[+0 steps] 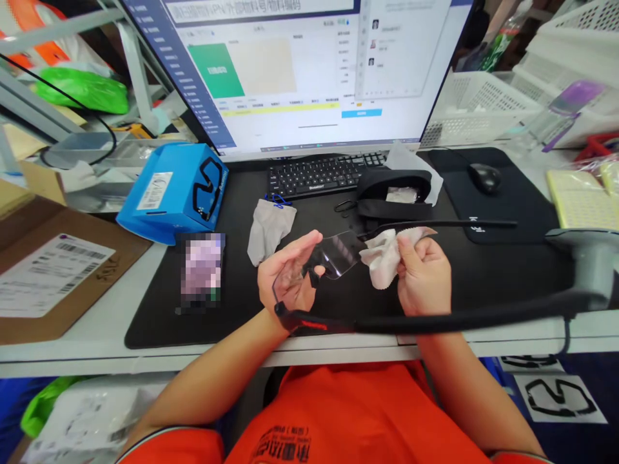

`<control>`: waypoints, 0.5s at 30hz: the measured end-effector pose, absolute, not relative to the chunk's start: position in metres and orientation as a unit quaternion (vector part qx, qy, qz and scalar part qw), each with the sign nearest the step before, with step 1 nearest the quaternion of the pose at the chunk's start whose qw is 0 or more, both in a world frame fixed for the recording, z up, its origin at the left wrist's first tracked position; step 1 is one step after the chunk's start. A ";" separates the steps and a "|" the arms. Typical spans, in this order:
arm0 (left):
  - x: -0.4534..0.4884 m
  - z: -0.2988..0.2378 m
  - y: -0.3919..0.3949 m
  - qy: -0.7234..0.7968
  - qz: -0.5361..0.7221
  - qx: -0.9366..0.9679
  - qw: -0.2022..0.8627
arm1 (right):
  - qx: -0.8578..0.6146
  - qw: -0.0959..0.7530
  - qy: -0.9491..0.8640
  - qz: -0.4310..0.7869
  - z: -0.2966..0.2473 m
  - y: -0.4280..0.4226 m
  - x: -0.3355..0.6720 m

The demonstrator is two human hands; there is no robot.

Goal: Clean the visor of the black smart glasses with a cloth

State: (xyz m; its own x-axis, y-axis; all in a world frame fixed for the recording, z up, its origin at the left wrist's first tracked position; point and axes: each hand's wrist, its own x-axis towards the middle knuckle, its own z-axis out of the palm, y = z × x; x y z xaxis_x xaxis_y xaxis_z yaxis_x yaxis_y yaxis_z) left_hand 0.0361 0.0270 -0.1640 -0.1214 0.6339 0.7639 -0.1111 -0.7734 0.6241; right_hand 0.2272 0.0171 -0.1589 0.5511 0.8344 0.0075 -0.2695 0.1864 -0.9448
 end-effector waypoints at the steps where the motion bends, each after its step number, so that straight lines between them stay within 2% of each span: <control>1: 0.037 -0.164 0.027 0.209 0.725 0.609 0.244 | -0.497 0.723 -0.270 0.397 -0.160 0.016 0.232; 15: 0.038 -0.159 0.028 0.228 0.740 0.592 0.224 | -0.498 0.700 -0.306 0.410 -0.156 -0.004 0.245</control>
